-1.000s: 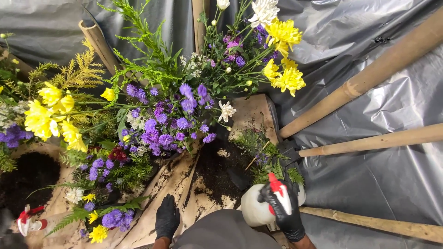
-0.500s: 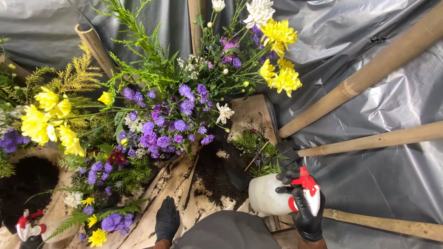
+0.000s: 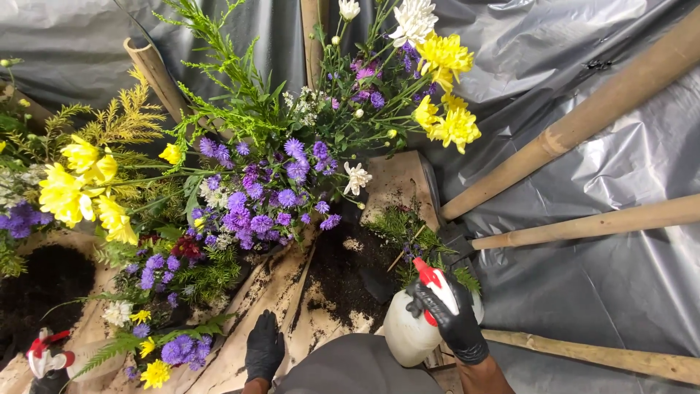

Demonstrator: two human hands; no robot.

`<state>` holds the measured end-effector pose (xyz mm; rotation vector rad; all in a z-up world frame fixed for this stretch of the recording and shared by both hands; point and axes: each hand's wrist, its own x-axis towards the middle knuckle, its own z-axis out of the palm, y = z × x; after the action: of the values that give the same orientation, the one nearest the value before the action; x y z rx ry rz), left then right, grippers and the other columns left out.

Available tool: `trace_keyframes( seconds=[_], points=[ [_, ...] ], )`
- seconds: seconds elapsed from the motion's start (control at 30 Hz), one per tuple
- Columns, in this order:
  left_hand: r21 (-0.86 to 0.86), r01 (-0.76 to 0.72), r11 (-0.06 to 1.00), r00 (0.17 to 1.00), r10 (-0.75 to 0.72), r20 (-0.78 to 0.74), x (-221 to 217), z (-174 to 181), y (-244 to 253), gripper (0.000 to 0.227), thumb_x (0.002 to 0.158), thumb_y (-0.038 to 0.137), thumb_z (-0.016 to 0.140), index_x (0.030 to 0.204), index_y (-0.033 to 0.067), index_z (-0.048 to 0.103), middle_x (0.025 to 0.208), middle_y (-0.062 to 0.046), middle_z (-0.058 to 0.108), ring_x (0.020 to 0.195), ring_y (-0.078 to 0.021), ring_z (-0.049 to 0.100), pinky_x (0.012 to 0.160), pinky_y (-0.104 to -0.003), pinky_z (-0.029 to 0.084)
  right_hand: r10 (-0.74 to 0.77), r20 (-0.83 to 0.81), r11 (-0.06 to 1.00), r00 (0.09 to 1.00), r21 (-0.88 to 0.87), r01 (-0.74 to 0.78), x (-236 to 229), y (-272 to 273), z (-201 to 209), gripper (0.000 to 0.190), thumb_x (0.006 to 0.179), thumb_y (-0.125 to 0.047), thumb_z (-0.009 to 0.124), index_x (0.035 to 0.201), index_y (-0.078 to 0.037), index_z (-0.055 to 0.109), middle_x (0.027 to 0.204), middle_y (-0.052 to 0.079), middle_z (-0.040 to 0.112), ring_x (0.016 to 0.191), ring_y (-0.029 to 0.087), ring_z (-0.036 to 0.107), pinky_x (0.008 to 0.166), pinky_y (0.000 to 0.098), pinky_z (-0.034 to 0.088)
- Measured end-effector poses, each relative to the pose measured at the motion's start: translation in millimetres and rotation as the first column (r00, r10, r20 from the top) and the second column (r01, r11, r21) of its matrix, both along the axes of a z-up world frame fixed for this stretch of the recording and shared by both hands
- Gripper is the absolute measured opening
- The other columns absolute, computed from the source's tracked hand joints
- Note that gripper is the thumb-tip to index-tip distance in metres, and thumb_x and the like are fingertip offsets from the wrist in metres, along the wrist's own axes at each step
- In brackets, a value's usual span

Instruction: The person arranges purple flowers and green foliage into a mound of soil on a workbench. They use a small trowel to adjust the soil and then spray the arrangement with water from a spray bottle.

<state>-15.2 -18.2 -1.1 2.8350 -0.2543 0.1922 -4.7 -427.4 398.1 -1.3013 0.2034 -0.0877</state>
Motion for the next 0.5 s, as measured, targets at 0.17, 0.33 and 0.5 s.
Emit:
trace_keyframes(
  seconds=[0.17, 0.33, 0.5],
  points=[
    [-0.031, -0.015, 0.999, 0.992, 0.012, -0.122, 5, 1, 0, 0.062, 0.089, 0.033, 0.064, 0.145, 0.0092, 0.054, 0.151, -0.016, 0.055, 0.142, -0.0376, 0.051, 0.114, -0.052, 0.047, 0.086, 0.113, 0.894, 0.990, -0.448, -0.026, 6, -5, 1, 0.036, 0.090, -0.019, 0.071, 0.120, 0.001, 0.071, 0.104, 0.015, 0.083, 0.070, 0.026, 0.087, 0.064, 0.0334, 0.071],
    [-0.028, 0.006, 1.000, 0.995, -0.008, -0.099, 24, 26, -3, 0.062, 0.093, 0.034, 0.060, 0.148, 0.0072, 0.051, 0.146, -0.020, 0.058, 0.125, -0.0416, 0.060, 0.106, -0.052, 0.050, 0.148, 0.167, 0.906, 0.975, -0.418, -0.066, 9, 5, 14, 0.044, 0.094, -0.010, 0.065, 0.135, 0.006, 0.060, 0.107, 0.016, 0.064, 0.082, 0.024, 0.075, 0.073, 0.0345, 0.067],
    [0.172, -0.017, 0.985, 0.935, 0.076, -0.347, 43, 35, -7, 0.077, 0.087, 0.043, 0.070, 0.153, 0.0155, 0.041, 0.156, -0.013, 0.045, 0.143, -0.0355, 0.045, 0.119, -0.057, 0.036, 0.224, 0.248, 0.865, 0.942, -0.495, -0.075, 11, 11, 14, 0.032, 0.093, -0.012, 0.067, 0.121, 0.003, 0.070, 0.102, 0.014, 0.083, 0.080, 0.023, 0.084, 0.075, 0.0348, 0.068]
  ],
)
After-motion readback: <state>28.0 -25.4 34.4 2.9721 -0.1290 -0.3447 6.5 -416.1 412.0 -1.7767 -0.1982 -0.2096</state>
